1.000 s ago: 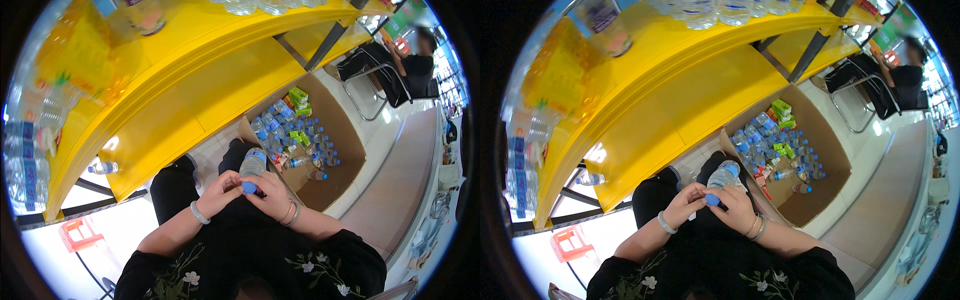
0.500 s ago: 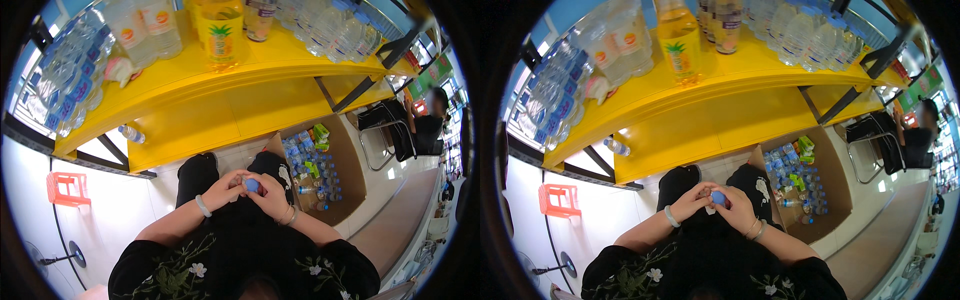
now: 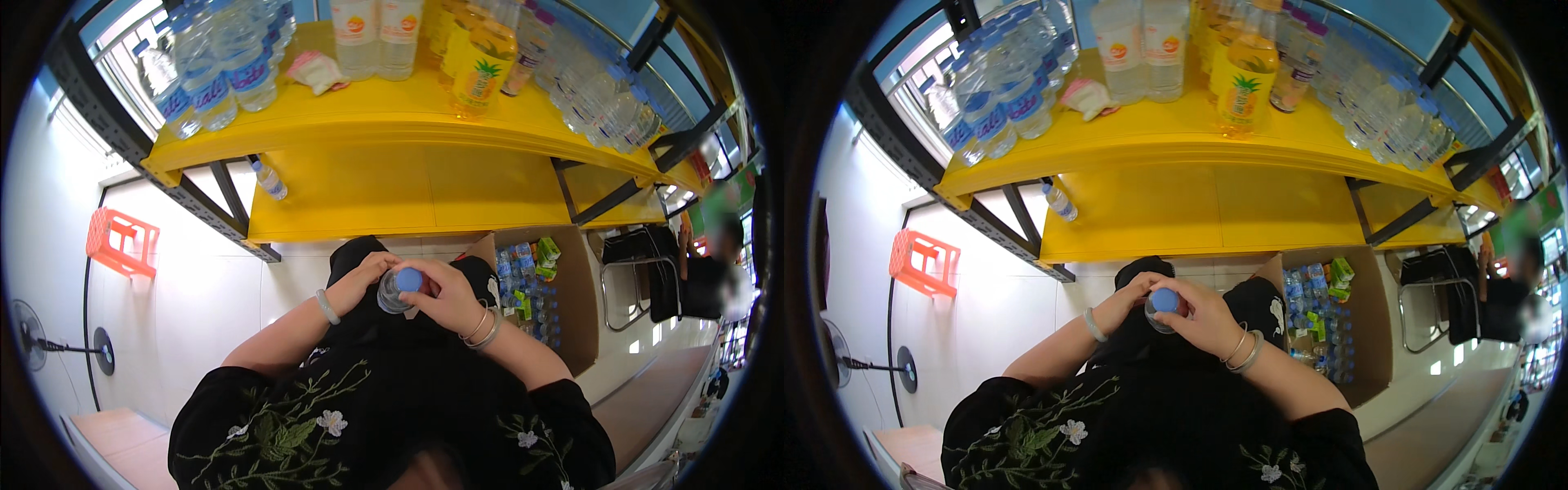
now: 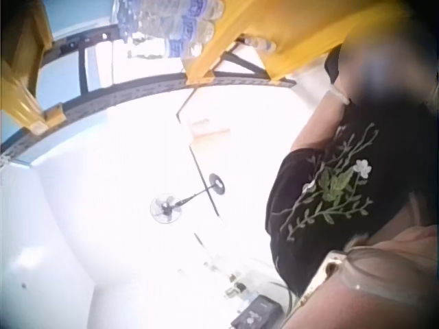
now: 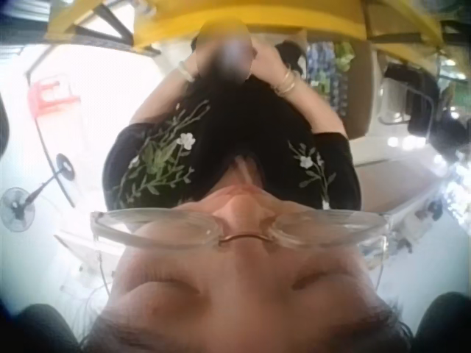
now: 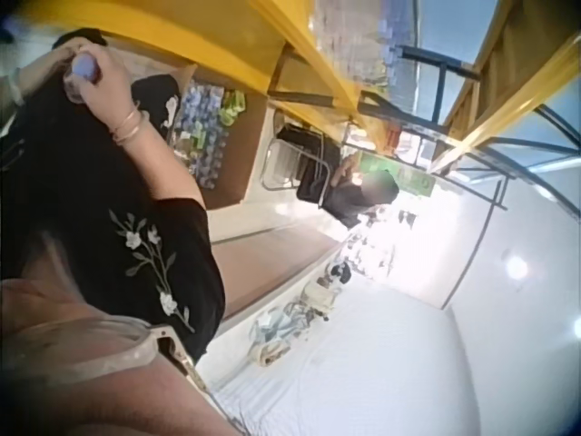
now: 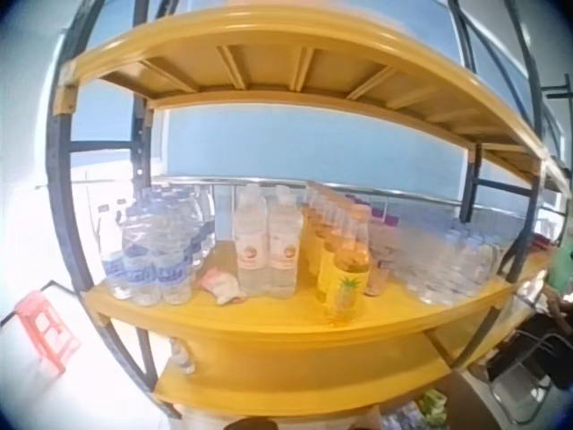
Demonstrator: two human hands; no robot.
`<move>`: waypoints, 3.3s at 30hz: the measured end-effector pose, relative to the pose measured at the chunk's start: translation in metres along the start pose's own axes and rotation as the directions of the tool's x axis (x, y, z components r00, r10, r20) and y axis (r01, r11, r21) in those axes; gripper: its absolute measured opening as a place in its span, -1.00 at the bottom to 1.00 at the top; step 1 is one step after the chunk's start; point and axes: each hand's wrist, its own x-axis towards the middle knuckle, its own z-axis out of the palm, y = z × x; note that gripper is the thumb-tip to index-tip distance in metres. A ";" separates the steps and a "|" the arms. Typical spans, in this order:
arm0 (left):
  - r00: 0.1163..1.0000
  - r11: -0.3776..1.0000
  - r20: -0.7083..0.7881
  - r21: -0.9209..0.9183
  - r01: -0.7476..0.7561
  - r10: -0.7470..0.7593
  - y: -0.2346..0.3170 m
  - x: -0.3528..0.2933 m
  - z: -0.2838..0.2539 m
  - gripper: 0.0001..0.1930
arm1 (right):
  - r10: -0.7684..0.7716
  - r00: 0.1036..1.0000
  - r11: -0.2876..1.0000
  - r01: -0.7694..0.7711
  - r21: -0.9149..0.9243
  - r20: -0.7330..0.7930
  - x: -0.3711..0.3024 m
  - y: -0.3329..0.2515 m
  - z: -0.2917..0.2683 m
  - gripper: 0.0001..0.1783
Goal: The person picks water bottles from a cardboard box on the floor and places them onto a yellow shelf. The person handles the bottles one at a time, arranging them in rows on the shelf.
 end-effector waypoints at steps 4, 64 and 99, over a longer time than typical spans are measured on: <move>0.999 0.979 0.004 -0.197 0.050 -0.050 0.003 -0.014 -0.007 -0.57 | 0.118 0.981 0.948 -0.158 0.277 0.157 0.020 -0.009 0.003 -0.60; 0.902 0.729 -0.430 -0.632 -0.263 -0.048 -0.076 -0.063 -0.096 -0.58 | 0.288 0.890 0.907 -0.372 0.199 0.354 0.094 0.069 0.143 -0.32; 0.812 0.834 -0.550 -0.529 -0.160 -0.193 -0.083 -0.107 -0.099 -0.48 | 0.215 0.801 0.944 -0.318 0.091 0.559 0.163 0.084 0.186 -0.52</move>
